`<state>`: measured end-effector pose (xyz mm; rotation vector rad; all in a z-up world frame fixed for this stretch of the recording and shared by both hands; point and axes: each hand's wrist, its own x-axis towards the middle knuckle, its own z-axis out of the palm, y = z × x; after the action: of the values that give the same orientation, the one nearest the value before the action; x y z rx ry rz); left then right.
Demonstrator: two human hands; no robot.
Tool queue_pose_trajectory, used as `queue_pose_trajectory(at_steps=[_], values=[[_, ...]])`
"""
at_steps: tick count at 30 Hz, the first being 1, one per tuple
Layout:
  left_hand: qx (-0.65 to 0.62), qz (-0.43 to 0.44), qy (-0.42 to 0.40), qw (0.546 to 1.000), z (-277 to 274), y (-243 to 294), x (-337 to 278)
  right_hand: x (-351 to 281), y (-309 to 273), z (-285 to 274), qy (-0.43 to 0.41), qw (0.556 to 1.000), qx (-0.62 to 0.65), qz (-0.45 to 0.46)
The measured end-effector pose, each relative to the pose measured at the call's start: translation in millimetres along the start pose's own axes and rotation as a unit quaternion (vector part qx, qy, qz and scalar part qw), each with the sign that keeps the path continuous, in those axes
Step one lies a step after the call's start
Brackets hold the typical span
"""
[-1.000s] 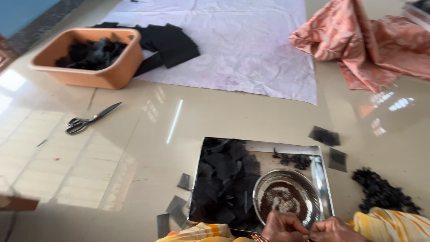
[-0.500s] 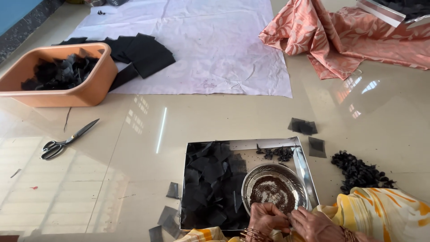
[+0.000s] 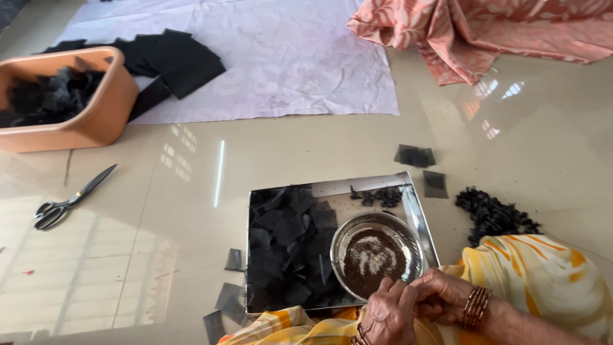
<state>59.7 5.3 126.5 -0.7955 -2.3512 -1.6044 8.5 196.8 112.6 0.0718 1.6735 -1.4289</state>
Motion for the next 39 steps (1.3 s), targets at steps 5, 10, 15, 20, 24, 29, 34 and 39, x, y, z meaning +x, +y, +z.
queue_pose_trajectory(at_steps=[5, 10, 15, 20, 24, 29, 34, 39], values=[[-0.141, -0.086, 0.063, 0.984, 41.2, -73.6, -25.4, -15.0, 11.7, 17.1, 0.262, 0.764, -0.402, -0.433], [-0.424, -0.330, 0.063, 0.841, 23.1, -81.4, -17.0, 9.9, 72.5, -5.4, 0.186, 0.661, -0.580, -0.438], [-0.506, -0.367, 0.032, 0.780, 6.0, -67.1, -13.4, 11.8, 54.4, -14.6, 0.118, 0.557, -0.654, -0.499], [-0.540, -0.379, -0.028, 0.751, -3.9, -62.4, -11.6, -13.4, -18.1, -9.7, -0.038, 0.502, -0.673, -0.541], [-0.533, -0.363, -0.063, 0.762, 0.4, -78.8, -18.2, 0.1, 9.3, -7.7, -0.014, 0.552, -0.648, -0.525], [-0.484, -0.320, -0.114, 0.806, 16.9, -96.1, -31.7, 23.8, 50.5, -14.4, 0.019, 0.803, -0.498, -0.327], [-0.450, -0.349, -0.089, 0.817, 12.9, -86.7, -26.6, 8.5, 29.1, -0.6, 0.078, 0.745, -0.529, -0.399], [-0.490, -0.401, -0.067, 0.771, -18.6, -54.4, -15.1, 11.8, 33.8, -3.5, 0.112, 0.656, -0.578, -0.473]])
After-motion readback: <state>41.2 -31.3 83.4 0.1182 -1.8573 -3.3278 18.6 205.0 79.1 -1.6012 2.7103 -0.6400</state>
